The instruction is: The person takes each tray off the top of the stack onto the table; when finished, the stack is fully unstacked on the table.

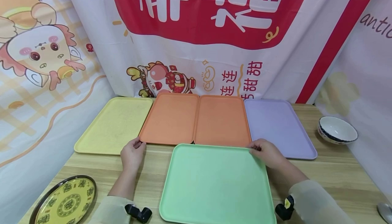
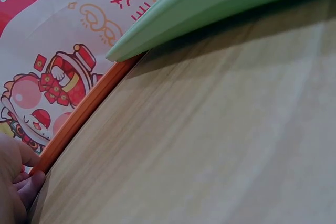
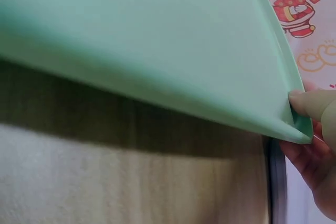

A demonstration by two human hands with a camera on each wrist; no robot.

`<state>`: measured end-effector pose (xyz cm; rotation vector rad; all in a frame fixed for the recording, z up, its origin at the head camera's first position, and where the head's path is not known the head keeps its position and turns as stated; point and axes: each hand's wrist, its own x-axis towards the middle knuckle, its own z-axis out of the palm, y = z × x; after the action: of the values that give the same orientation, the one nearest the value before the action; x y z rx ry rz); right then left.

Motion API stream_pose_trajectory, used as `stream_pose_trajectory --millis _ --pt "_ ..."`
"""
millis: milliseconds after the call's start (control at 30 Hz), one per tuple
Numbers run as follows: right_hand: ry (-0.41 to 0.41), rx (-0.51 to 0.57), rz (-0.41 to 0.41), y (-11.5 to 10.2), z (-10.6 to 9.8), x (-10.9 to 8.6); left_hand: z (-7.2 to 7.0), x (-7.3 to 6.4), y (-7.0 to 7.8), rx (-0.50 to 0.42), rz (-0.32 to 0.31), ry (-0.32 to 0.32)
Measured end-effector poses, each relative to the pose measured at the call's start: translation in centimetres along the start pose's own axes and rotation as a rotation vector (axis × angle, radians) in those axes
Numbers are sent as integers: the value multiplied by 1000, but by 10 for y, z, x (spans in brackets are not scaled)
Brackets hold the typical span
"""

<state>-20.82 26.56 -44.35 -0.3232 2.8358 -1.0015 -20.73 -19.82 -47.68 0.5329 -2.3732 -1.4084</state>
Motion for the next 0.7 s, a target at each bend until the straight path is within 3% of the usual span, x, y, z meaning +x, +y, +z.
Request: stream_pose_trajectory --millis 700 --pt "73 -131 17 4 17 6 1 0 0 -18 2 2"
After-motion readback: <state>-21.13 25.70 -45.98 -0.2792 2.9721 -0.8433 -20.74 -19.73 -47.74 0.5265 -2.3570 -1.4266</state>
